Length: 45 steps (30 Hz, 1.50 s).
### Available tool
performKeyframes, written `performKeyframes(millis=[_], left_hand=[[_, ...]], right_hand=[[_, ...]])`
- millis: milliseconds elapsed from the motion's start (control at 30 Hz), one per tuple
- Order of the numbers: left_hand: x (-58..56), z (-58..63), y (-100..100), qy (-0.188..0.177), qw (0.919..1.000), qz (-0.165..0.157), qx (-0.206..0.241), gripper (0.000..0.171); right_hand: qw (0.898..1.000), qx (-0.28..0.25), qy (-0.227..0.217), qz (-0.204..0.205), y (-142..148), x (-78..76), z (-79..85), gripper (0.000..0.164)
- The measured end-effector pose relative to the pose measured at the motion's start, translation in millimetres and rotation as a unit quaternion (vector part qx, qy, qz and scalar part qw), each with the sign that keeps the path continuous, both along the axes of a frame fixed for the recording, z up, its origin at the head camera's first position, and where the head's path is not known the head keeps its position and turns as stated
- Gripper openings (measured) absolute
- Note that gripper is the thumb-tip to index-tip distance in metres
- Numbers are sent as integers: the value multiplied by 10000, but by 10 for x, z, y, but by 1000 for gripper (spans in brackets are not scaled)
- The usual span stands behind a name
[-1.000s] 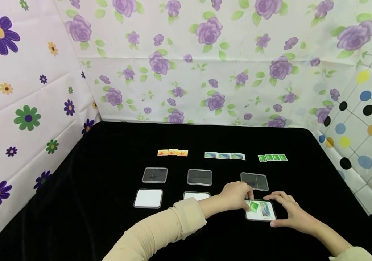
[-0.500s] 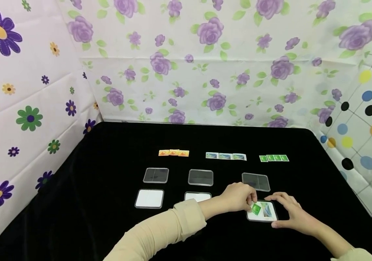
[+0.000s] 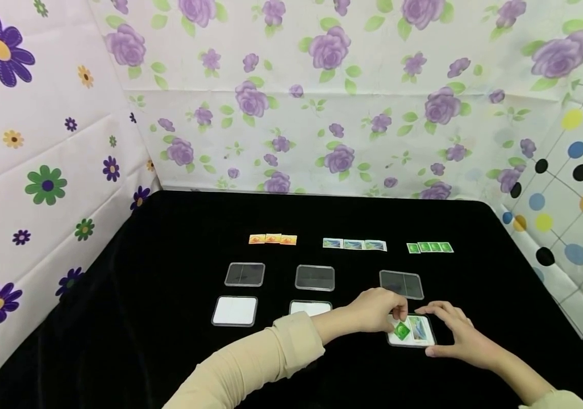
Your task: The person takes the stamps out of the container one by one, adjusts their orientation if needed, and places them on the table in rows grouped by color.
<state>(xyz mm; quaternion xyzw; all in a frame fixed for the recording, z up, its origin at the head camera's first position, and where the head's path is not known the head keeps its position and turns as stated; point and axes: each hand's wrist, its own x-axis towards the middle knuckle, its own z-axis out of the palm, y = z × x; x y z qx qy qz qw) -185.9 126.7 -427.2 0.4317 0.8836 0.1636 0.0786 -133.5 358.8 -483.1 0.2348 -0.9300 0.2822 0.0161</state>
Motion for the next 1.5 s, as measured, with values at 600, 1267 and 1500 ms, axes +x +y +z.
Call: performKeyframes(millis=[600,1267,1500], left_hand=[[-12,-9,-1,-201,9997,-107,27,16],[-327,30,-57,-1473,9821,509,1057,14],[-495,67,-77,-1556,9724,995,1424,15]], right_hand=[[9992,-211,-333,-91,-12,5,21,65],[9997,-2,-169,-184,5,24,0,67],[9990,46,-370,-253,-8,7,25,67]])
